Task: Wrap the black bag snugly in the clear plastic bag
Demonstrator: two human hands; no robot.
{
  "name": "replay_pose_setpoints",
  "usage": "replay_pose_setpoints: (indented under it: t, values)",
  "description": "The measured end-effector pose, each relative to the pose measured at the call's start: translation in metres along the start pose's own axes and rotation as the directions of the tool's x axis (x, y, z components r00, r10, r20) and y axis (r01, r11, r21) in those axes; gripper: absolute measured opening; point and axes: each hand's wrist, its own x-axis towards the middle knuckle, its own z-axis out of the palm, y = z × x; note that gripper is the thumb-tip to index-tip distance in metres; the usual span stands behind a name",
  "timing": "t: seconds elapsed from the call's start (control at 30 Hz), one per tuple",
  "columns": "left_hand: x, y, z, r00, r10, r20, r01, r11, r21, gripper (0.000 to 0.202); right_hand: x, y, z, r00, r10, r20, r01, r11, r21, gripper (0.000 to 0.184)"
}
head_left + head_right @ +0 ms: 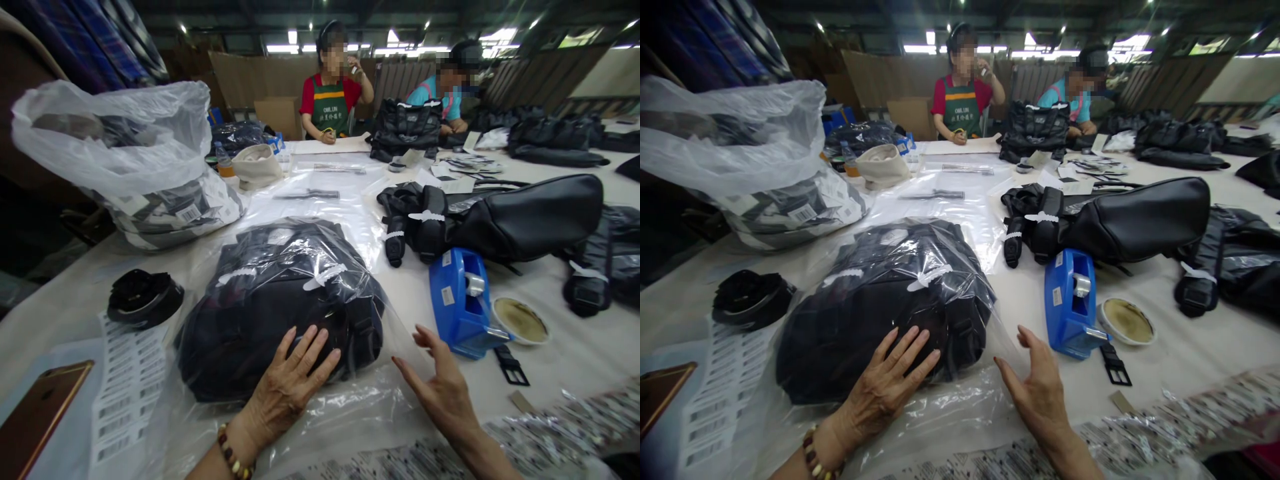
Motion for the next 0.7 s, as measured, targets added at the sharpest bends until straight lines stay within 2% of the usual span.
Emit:
replay_pose_setpoints:
  t: [0.03,0.1,0.2,0.27,0.47,0.5,0.53,0.6,0.63,0.67,0.7]
  values:
    - [0.000,0.000,0.001,1.000,-0.002,-0.001,0.002,1.000,-0.004,0.045,0.002,0.003,0.001,0.992,0.089,0.087,-0.096,0.992,0.081,0.047]
    - [-0.001,0.000,0.002,1.000,-0.003,0.004,0.003,1.000,-0.012,0.046,0.005,0.006,0.001,0.934,0.263,0.240,-0.315,0.925,0.212,0.036]
    - [-0.002,-0.001,0.003,1.000,0.011,0.001,-0.011,1.000,-0.026,0.044,0.011,0.010,-0.003,0.829,0.456,0.324,-0.546,0.786,0.291,0.041]
    - [-0.003,-0.001,0.004,1.000,0.020,0.005,-0.020,0.999,-0.031,0.044,0.014,0.011,-0.004,0.798,0.501,0.334,-0.595,0.744,0.305,0.042]
    - [-0.003,-0.001,0.004,1.000,0.007,0.000,-0.007,0.999,-0.045,0.044,0.013,0.017,-0.002,0.771,0.513,0.378,-0.628,0.713,0.312,0.042]
    - [-0.002,-0.001,0.004,1.000,0.007,-0.004,-0.007,0.999,-0.042,0.044,0.010,0.019,-0.003,0.783,0.510,0.356,-0.614,0.725,0.313,0.043]
    - [-0.002,-0.001,0.003,1.000,0.007,-0.003,-0.008,0.999,-0.037,0.044,0.007,0.020,-0.004,0.815,0.497,0.298,-0.574,0.761,0.302,0.043]
    - [-0.002,-0.001,0.003,1.000,0.007,0.004,-0.006,1.000,-0.025,0.043,0.000,0.018,-0.010,0.922,0.378,0.081,-0.386,0.895,0.225,0.043]
    - [-0.002,-0.001,0.003,1.000,0.006,0.010,-0.005,1.000,-0.021,0.044,-0.005,0.016,-0.014,0.969,0.245,-0.035,-0.236,0.959,0.157,0.041]
    - [-0.001,-0.001,0.003,1.000,0.006,0.019,-0.006,1.000,-0.020,0.044,-0.009,0.011,-0.018,0.992,0.070,-0.101,-0.061,0.994,0.090,0.039]
    - [-0.001,-0.001,0.003,1.000,0.007,0.029,-0.006,1.000,-0.021,0.044,-0.013,0.005,-0.022,0.989,-0.113,-0.100,0.118,0.992,0.044,0.039]
